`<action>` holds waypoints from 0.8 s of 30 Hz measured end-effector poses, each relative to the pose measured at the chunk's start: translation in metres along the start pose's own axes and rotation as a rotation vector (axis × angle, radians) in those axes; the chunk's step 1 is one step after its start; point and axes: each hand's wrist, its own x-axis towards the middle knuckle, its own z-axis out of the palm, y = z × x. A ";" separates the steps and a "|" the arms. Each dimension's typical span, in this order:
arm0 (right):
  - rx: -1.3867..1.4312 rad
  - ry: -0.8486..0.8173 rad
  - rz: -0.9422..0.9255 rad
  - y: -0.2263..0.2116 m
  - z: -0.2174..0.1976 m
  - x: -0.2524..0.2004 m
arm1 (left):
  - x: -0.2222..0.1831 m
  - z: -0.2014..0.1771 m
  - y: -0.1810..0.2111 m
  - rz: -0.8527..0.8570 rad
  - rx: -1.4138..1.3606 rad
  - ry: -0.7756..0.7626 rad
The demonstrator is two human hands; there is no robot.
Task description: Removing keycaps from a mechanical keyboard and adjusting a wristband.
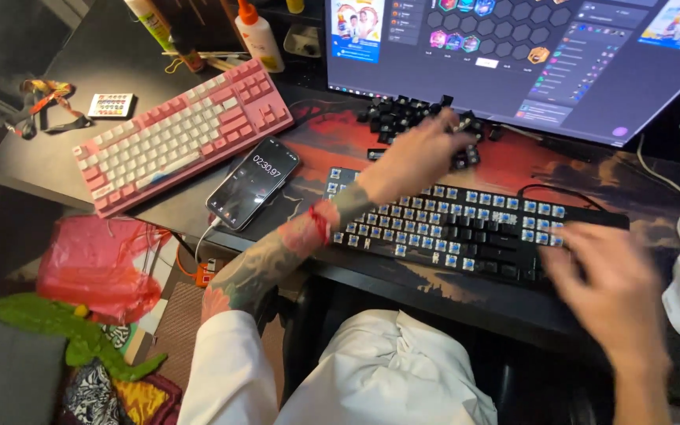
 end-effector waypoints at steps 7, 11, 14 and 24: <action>-0.026 -0.639 -0.102 -0.049 0.039 0.112 | 0.035 0.012 -0.055 0.071 0.020 0.132; -0.017 -0.698 -0.140 -0.064 0.042 0.131 | 0.044 -0.004 -0.055 0.094 0.050 0.062; -0.101 -0.663 -0.271 -0.066 0.060 0.134 | 0.059 -0.001 -0.060 0.104 -0.043 0.080; -0.332 -0.759 -0.433 -0.087 0.080 0.114 | 0.097 -0.005 -0.060 -0.072 -0.674 0.101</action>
